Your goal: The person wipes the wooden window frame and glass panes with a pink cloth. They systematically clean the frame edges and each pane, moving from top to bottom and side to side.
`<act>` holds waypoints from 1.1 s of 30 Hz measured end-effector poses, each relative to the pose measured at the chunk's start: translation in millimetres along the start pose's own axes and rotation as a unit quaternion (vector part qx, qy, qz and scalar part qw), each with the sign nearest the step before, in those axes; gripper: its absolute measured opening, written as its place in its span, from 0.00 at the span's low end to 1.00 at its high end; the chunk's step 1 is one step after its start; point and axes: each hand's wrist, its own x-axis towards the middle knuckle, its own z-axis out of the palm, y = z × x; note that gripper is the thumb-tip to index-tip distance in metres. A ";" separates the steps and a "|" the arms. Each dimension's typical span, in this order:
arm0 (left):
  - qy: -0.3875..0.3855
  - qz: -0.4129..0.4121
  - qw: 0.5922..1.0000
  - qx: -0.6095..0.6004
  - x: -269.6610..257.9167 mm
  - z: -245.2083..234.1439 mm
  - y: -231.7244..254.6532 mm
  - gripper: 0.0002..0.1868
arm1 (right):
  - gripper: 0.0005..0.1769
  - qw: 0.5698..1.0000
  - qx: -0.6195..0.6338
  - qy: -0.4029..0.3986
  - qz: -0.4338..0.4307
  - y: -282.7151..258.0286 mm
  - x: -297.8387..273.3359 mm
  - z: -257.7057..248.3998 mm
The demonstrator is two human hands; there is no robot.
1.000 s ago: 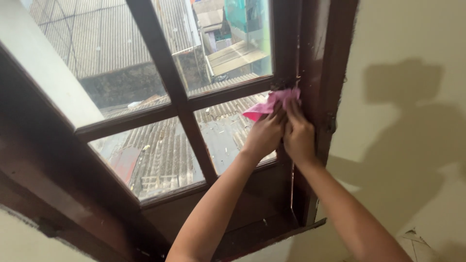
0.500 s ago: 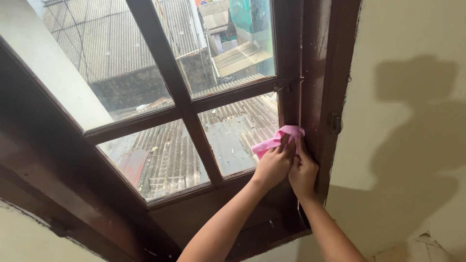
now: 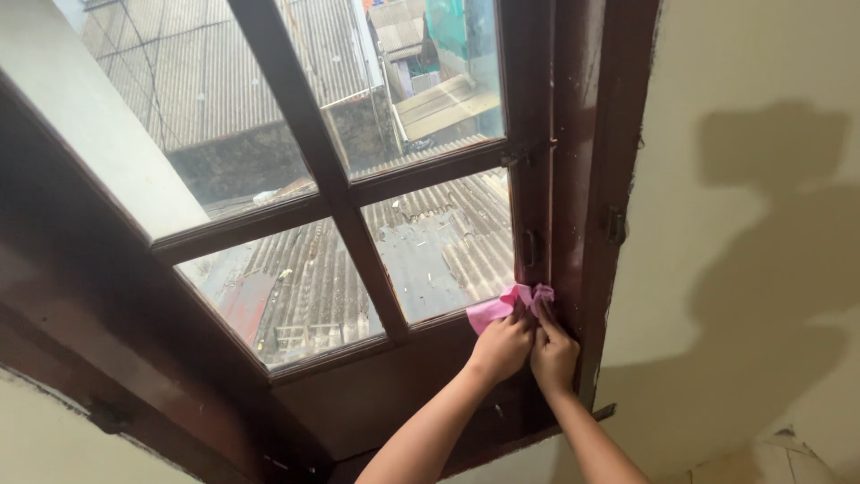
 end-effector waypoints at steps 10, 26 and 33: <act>0.097 -0.022 0.995 -0.011 49.2 -84.3 -4.3 0.26 | 0.29 0.999 -0.017 0.017 -0.026 -38.0 47.1 -12.1; 0.029 -0.029 0.999 -0.029 13.8 -96.9 9.6 0.31 | 0.25 0.997 -0.025 -0.078 -0.011 -70.3 38.0 -39.0; 0.176 -0.104 0.978 0.050 108.5 -155.8 -74.4 0.38 | 0.27 0.970 0.058 -0.059 -0.230 -167.0 179.4 -13.3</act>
